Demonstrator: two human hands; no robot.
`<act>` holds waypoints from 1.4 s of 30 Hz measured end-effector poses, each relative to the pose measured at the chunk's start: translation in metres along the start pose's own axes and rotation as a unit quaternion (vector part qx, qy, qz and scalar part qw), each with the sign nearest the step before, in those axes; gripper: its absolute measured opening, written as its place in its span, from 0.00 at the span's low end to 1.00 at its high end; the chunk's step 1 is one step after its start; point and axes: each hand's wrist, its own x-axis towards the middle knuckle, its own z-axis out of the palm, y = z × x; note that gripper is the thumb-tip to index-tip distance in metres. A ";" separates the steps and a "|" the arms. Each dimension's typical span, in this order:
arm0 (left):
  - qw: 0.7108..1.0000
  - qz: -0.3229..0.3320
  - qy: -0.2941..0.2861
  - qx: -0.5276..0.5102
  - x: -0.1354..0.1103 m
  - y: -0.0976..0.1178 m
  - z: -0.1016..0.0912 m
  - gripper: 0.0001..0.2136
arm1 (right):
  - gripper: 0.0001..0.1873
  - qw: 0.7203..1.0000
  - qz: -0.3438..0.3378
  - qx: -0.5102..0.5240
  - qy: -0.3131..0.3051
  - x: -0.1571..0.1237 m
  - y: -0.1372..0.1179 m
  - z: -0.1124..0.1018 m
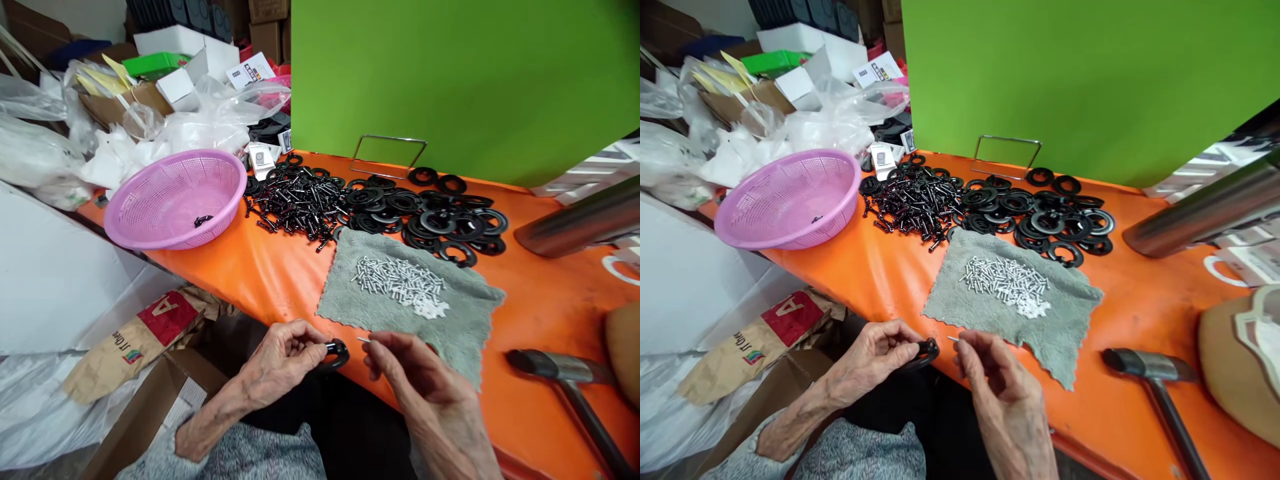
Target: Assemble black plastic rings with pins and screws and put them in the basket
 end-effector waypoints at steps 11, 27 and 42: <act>0.985 0.065 0.031 0.158 -0.004 -0.002 0.007 0.09 | 0.08 0.999 -0.014 0.031 -0.022 -0.022 -0.009 0.008; 0.906 0.263 0.082 0.321 -0.008 -0.014 0.013 0.06 | 0.03 0.972 -0.187 -0.144 0.009 -0.030 0.008 0.018; 0.932 0.265 -0.022 0.248 0.000 -0.001 0.004 0.06 | 0.13 0.951 -0.271 -0.096 -0.115 0.000 0.002 -0.007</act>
